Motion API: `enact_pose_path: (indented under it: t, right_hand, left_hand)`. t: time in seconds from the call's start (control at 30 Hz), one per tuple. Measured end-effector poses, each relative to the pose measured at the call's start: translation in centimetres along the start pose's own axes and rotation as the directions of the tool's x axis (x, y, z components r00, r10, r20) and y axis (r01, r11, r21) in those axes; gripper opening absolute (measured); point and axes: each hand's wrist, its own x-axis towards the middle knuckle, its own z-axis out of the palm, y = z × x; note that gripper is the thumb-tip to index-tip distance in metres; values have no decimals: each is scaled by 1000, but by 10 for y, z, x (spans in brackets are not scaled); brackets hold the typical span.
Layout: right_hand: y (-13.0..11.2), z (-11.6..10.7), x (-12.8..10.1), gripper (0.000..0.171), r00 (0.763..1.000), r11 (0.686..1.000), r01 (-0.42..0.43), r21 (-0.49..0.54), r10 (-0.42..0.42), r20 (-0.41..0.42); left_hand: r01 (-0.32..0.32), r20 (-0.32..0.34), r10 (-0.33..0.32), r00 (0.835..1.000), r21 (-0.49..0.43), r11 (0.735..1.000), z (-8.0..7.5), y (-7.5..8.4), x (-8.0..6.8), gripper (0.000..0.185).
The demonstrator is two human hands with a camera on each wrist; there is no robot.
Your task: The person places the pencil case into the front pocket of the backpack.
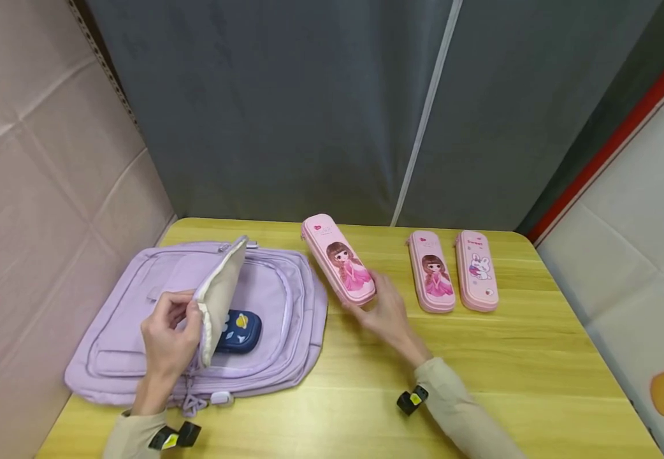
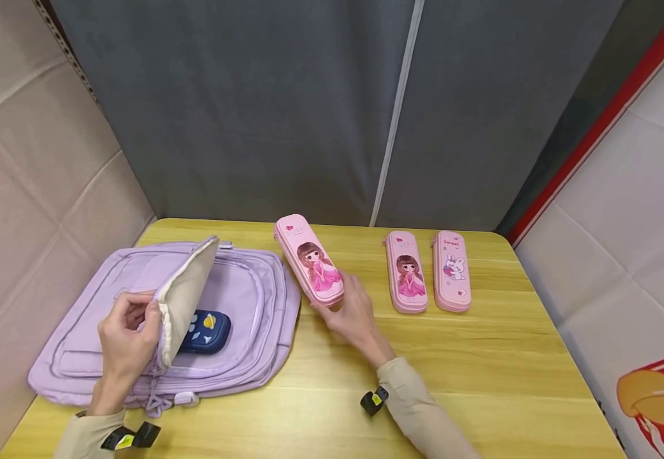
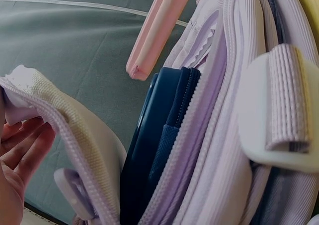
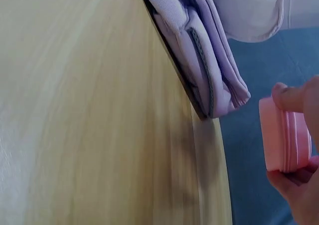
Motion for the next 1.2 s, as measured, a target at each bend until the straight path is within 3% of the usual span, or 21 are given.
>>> enact_pose_path:
  t: [0.2,0.43,0.57,0.83,1.2]
  right_hand:
    - [-3,3,-2,88,991,995,70,72,-78,111]
    - [-6,8,-1,86,953,983,125,138,-158,260]
    - [-9,13,1,84,937,972,153,176,-199,287]
    - [-18,25,12,78,924,940,126,316,-227,308]
    - [-39,41,28,84,931,976,144,163,-190,312]
  left_hand:
    - [-2,1,2,1000,3,1000,1,-1,1,8]
    - [21,30,-21,999,-16,1000,1,0,1,8]
    - [43,65,-42,997,-11,999,0,3,2,8]
    - [21,56,-19,998,-29,999,2,9,4,9]
    - [21,62,-19,998,-29,999,0,10,1,8]
